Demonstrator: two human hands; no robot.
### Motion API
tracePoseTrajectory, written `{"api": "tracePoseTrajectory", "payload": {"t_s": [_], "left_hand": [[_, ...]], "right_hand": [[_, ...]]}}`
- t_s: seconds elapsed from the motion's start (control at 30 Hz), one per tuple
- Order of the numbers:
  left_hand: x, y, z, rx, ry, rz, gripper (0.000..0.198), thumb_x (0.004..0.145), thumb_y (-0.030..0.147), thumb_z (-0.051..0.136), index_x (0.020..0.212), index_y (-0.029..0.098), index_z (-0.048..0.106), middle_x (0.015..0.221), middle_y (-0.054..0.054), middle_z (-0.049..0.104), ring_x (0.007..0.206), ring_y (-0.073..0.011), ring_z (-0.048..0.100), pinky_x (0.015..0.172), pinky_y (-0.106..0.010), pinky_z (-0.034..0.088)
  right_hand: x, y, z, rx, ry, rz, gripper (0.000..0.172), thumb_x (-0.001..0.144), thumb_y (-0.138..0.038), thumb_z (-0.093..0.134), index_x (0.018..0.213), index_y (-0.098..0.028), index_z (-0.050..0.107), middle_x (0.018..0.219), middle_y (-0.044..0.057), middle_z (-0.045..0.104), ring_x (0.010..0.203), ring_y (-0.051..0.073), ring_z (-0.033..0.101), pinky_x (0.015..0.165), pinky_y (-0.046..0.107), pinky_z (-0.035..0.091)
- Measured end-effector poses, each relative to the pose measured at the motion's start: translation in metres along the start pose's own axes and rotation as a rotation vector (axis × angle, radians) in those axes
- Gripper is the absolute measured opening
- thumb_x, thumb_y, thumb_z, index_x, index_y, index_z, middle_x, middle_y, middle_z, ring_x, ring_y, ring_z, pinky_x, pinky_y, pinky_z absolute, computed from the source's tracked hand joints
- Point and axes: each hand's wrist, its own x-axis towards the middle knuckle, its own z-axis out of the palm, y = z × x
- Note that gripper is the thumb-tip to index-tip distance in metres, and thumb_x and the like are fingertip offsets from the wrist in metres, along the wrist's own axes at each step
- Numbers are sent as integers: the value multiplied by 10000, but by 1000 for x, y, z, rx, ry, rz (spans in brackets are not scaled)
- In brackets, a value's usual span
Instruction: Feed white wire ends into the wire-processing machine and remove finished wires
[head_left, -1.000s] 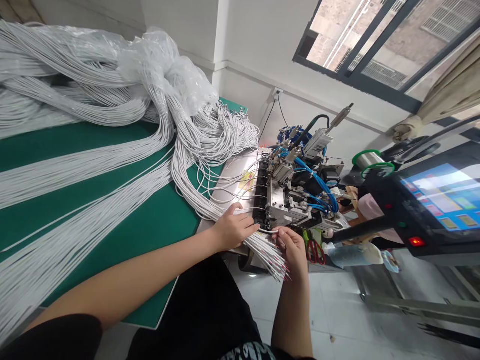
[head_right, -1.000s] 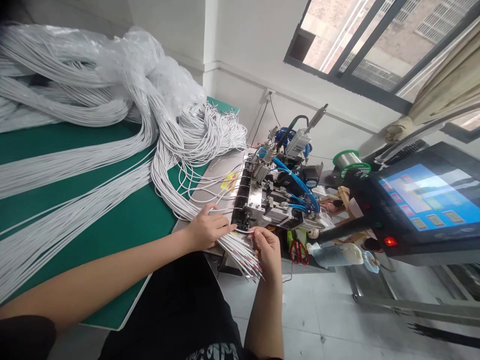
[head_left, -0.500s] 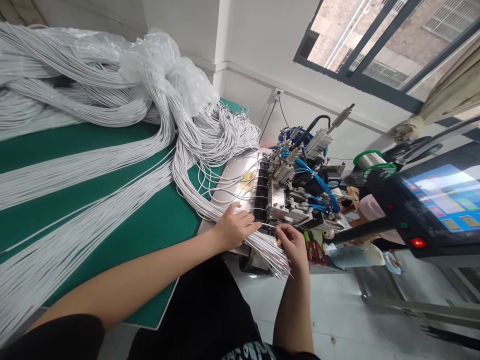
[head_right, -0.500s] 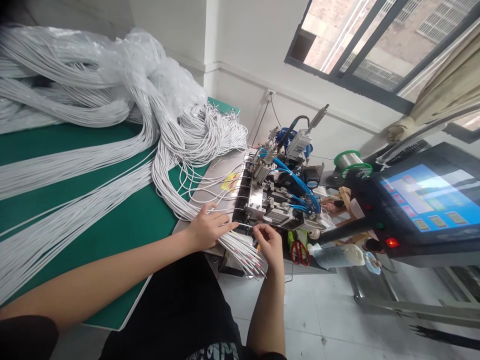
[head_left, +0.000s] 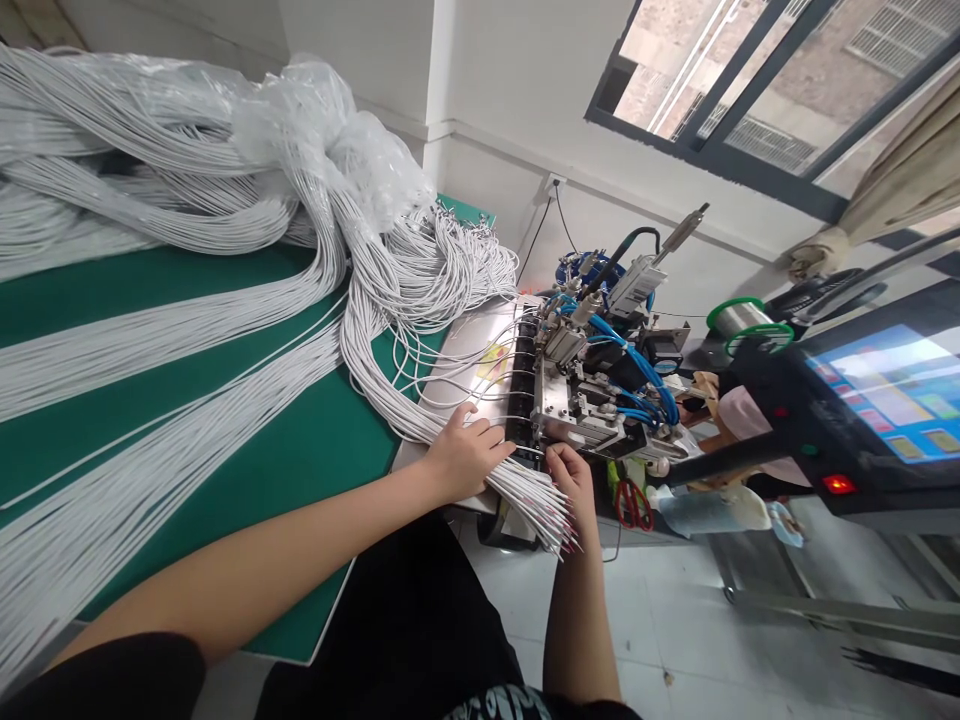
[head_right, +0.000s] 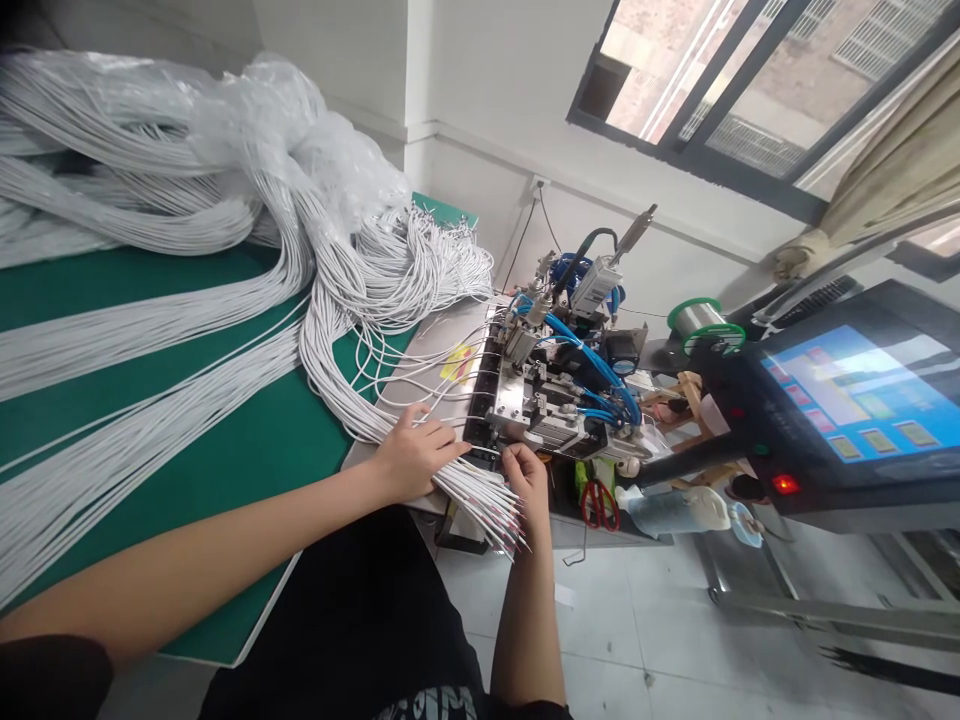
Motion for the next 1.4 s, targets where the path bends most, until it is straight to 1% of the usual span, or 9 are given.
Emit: {"api": "tracePoseTrajectory", "payload": {"t_s": [0.37,0.5,0.67,0.77,0.93,1.03,1.17,1.27,1.4], "left_hand": [[-1,0,2,3,3,-4,393,677,128,578,1062,180,634,897,-56,649,831,-211,577,968,-464,226],[-1,0,2,-14,-2,-15,410,634,129,591,1039,177,639,903,-61,657,837,-215,575,967,-465,231],[-1,0,2,-11,8,-21,389,654,148,601,1040,172,647,893,-55,665,847,-219,582,968,-475,242],[-2,-1,3,-14,4,-33,421,654,157,619,1074,165,644,1027,-80,677,928,-235,587,1015,-497,217],[-4,-2,3,-21,30,-40,507,628,139,624,1134,166,624,1267,-96,614,1091,-269,551,1077,-529,153],[-4,-2,3,-19,62,-16,524,649,121,592,1170,173,610,1219,-89,642,1033,-246,578,1066,-518,181],[-4,-3,3,-4,135,53,507,697,82,523,1184,193,606,1118,-64,683,920,-198,610,1023,-478,232],[-4,-4,3,-5,172,93,460,778,72,471,1194,216,604,1076,-43,696,861,-161,623,1000,-435,256],[-3,-4,2,-13,219,135,410,860,78,427,1208,214,594,1034,-27,705,804,-133,630,974,-407,267]], "right_hand": [[1,-9,3,137,8,178,336,730,-449,665,605,-190,490,516,-66,351,471,84,271,458,234,213],[1,-6,6,187,39,184,348,690,-463,690,593,-186,505,507,-63,357,471,81,275,455,229,215],[-6,-2,4,191,35,162,382,748,-482,694,611,-184,498,525,-61,365,479,82,291,463,226,227],[-12,-2,-4,127,21,147,402,814,-520,631,626,-179,532,534,-48,385,486,91,308,467,231,233],[-22,-7,-28,25,-131,57,453,865,-556,550,647,-165,615,562,-9,463,507,108,368,482,242,283],[-29,-14,-42,18,-236,55,388,857,-510,593,687,-164,636,582,0,507,515,110,402,487,239,312],[-37,-23,-49,-11,-282,84,268,796,-417,702,721,-164,653,597,-8,531,506,98,419,476,228,327],[-38,-27,-47,-21,-242,84,241,788,-397,714,737,-166,669,609,-4,560,504,101,445,480,231,354],[-32,-22,-41,-6,16,34,228,759,-399,738,767,-175,693,698,21,643,592,137,542,557,252,428]]}}
